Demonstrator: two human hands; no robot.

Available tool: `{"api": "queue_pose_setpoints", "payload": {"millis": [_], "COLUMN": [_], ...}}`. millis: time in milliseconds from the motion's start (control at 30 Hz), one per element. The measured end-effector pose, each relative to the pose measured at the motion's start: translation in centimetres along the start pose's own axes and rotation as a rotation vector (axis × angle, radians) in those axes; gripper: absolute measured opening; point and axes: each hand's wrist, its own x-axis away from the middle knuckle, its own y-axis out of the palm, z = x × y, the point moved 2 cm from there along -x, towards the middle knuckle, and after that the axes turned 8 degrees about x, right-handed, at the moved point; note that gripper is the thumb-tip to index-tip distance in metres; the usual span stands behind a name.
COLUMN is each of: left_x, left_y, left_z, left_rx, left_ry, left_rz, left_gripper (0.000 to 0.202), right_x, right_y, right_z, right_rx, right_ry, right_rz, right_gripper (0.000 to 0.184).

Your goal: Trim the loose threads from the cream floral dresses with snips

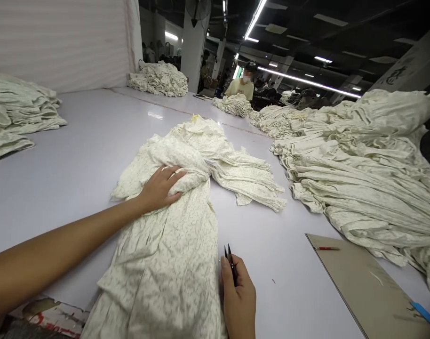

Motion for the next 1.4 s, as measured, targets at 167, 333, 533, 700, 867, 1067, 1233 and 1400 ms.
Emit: {"api": "queue_pose_setpoints", "payload": {"millis": [167, 333, 533, 700, 867, 1067, 1233, 1400], "left_x": [-3.1, -5.6, -6.8, -5.5, -3.1, 3.6, 7.8, 9.2], "left_y": [1.3, 2.3, 3.2, 3.6, 1.8, -3.0, -4.9, -5.1], "left_z": [-2.0, -4.2, -5.2, -3.9, -2.4, 1.4, 4.8, 6.3], "left_rx": [0.036, 0.071, 0.112, 0.172, 0.299, 0.562, 0.913, 1.219], "left_ry": [-0.015, -0.023, -0.069, -0.123, -0.235, -0.654, -0.899, -1.031], "left_rz": [0.001, -0.014, -0.038, -0.054, -0.143, -0.237, -0.4, -0.488], "left_gripper": [0.054, 0.053, 0.057, 0.059, 0.06, 0.071, 0.058, 0.048], "right_x": [0.1, 0.1, -0.2, -0.5, -1.2, -1.5, -0.6, 0.0], "right_y": [-0.1, -0.2, 0.1, 1.0, 3.9, 5.9, 4.0, 1.4], "right_z": [0.0, -0.5, -0.1, -2.4, -6.0, -6.4, -7.5, -5.9], "right_rx": [0.025, 0.021, -0.001, -0.061, -0.004, 0.092, -0.189, -0.122], "right_ry": [0.017, 0.027, -0.007, -0.014, -0.136, -0.171, 0.024, 0.128], "right_rz": [0.001, 0.031, 0.082, 0.108, -0.002, -0.182, -0.116, -0.059], "right_gripper": [0.038, 0.037, 0.037, 0.036, 0.041, 0.036, 0.042, 0.044]}}
